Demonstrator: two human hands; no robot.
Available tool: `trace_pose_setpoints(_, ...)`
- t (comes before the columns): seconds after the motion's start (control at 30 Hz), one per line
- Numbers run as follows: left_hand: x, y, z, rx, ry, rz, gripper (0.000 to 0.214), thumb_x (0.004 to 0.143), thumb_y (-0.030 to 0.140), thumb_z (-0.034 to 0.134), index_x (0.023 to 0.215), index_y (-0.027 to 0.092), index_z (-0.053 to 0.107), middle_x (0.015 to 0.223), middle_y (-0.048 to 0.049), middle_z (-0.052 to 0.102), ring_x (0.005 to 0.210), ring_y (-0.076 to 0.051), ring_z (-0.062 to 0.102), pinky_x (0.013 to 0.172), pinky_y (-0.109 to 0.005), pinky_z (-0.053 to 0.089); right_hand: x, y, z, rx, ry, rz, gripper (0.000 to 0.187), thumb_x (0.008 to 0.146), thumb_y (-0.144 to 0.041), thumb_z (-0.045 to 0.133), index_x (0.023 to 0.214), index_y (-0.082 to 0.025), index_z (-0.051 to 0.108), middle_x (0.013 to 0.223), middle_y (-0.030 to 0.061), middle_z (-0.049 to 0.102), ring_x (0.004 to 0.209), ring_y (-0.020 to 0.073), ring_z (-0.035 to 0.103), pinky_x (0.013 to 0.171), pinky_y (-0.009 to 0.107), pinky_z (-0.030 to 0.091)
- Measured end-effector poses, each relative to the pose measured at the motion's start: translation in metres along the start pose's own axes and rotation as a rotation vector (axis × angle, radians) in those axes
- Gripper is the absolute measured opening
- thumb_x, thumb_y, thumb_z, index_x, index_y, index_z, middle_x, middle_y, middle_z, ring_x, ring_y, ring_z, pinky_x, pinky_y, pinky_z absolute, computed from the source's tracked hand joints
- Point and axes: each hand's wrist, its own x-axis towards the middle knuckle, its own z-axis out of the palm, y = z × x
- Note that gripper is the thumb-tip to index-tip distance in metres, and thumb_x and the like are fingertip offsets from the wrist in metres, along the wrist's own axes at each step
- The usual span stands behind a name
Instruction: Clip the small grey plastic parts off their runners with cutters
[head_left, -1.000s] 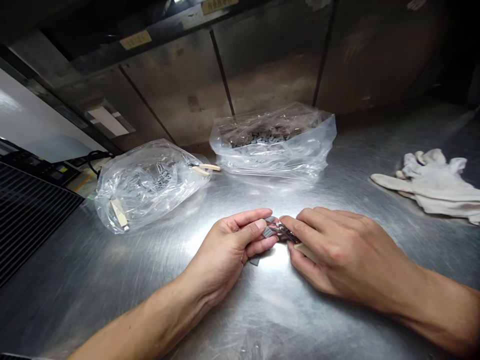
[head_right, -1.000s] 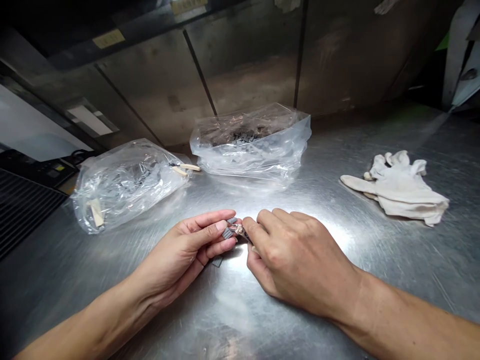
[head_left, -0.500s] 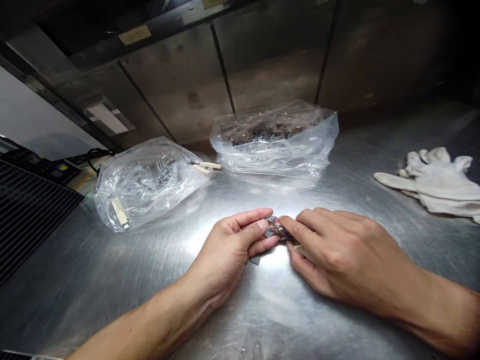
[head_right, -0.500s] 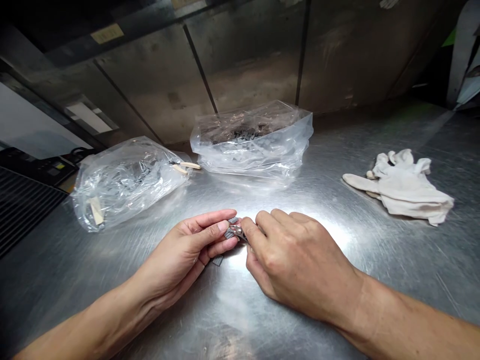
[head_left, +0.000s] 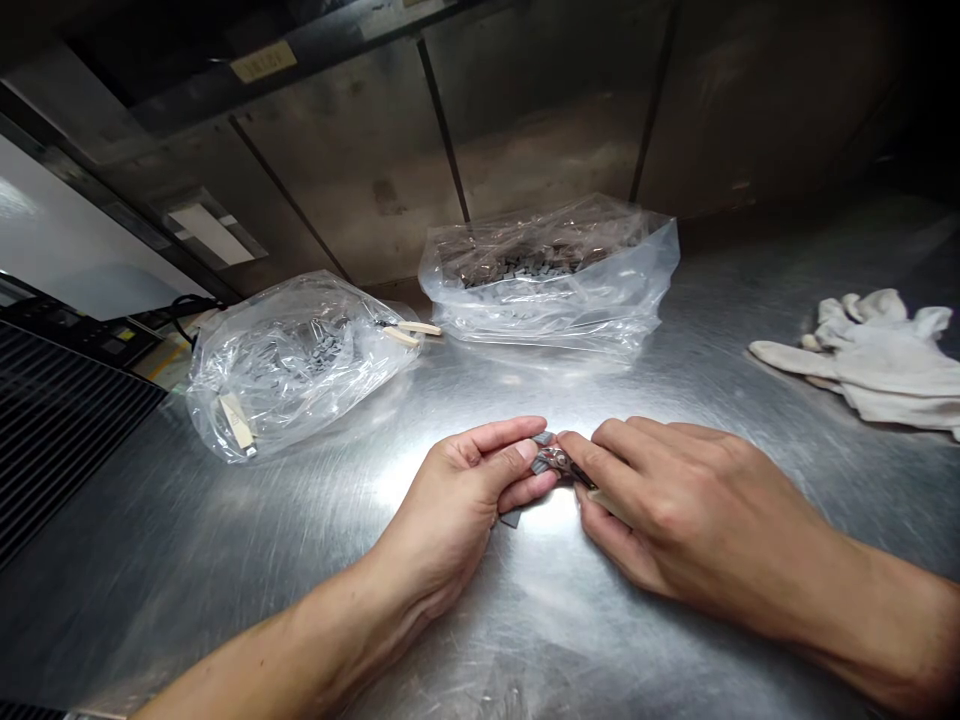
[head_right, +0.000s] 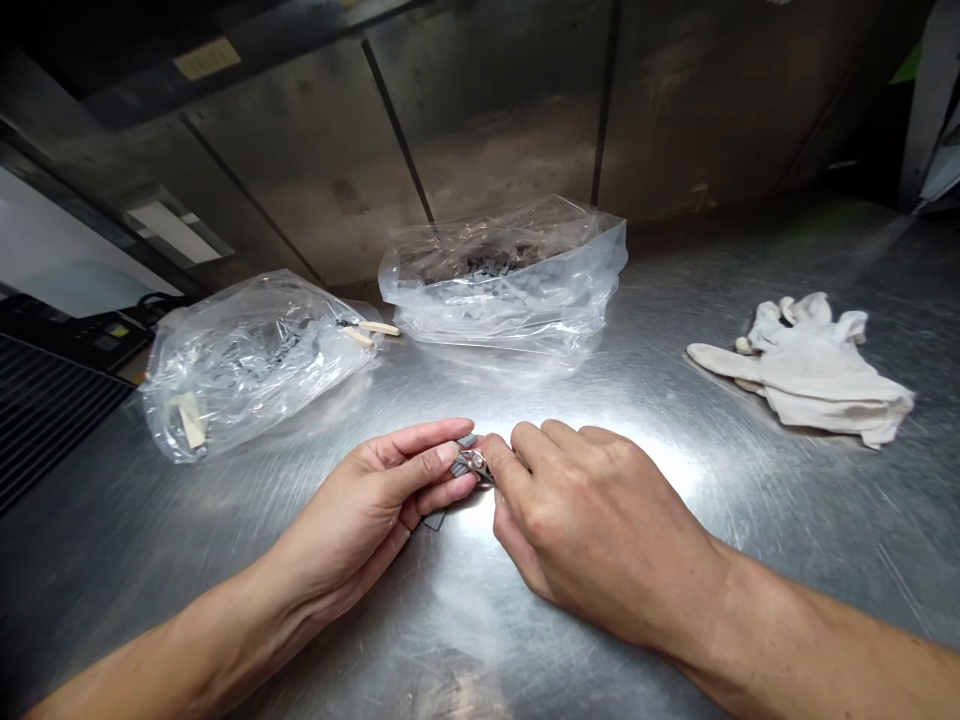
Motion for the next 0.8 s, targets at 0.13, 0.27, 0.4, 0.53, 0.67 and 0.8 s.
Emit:
trace_pose_setpoints(0.13,0.001,-0.001,0.001,0.0,0.006,0.0,0.022,0.091,-0.002,0.062,0.105,0.008,0.075,0.088,-0.0106,0.08,0.075,-0.012,0.076,0.076,-0.019,0.063,-0.001,0.0,0.001,0.003,-0.027,0.008,0.024,0.095,-0.023,0.048,0.108,-0.017,0.067,0.079,0.0006,0.055,0.067,0.0209,0.053,0.062,0.037,0.033)
trace_pose_setpoints(0.27,0.0,-0.002,0.001,0.0,0.018,0.01,0.021,0.091,-0.001,0.063,0.105,0.008,0.075,0.091,-0.0114,0.08,0.075,-0.012,0.076,0.076,-0.018,0.062,-0.001,-0.001,0.001,0.01,-0.033,0.006,0.023,0.095,-0.022,0.047,0.109,-0.017,0.066,0.079,0.0006,0.056,0.067,0.0207,0.055,0.061,0.037,0.034)
trace_pose_setpoints(0.4,0.0,-0.004,0.002,0.025,0.038,0.027,0.021,0.092,0.002,0.064,0.108,0.009,0.075,0.097,-0.0129,0.08,0.079,-0.013,0.076,0.078,-0.019,0.062,-0.001,-0.002,0.0,0.015,-0.038,0.008,0.022,0.095,-0.021,0.048,0.108,-0.017,0.065,0.079,0.001,0.057,0.066,0.0204,0.057,0.06,0.037,0.034)
trace_pose_setpoints(0.53,-0.001,-0.006,0.001,0.037,0.053,0.041,0.021,0.092,0.005,0.065,0.11,0.011,0.075,0.097,-0.0116,0.08,0.078,-0.012,0.076,0.079,-0.019,0.061,-0.001,-0.003,0.0,0.029,-0.031,0.02,0.019,0.093,-0.021,0.049,0.105,-0.017,0.064,0.077,0.0003,0.055,0.065,0.0199,0.056,0.059,0.037,0.036)
trace_pose_setpoints(0.67,-0.001,-0.009,-0.001,0.073,0.046,0.066,0.023,0.092,0.009,0.066,0.112,0.013,0.075,0.103,-0.011,0.08,0.081,-0.013,0.076,0.08,-0.018,0.061,-0.002,-0.006,0.001,0.036,-0.044,0.044,0.021,0.093,-0.019,0.049,0.107,-0.017,0.064,0.078,0.0009,0.056,0.065,0.0204,0.058,0.058,0.038,0.038)
trace_pose_setpoints(0.8,0.0,-0.013,-0.003,0.083,0.012,0.094,0.024,0.092,0.013,0.068,0.115,0.014,0.075,0.104,-0.0107,0.08,0.083,-0.013,0.077,0.082,-0.019,0.06,-0.002,-0.008,0.001,0.051,-0.064,0.054,0.024,0.094,-0.018,0.047,0.11,-0.015,0.064,0.08,0.0017,0.058,0.065,0.0199,0.059,0.057,0.037,0.039)
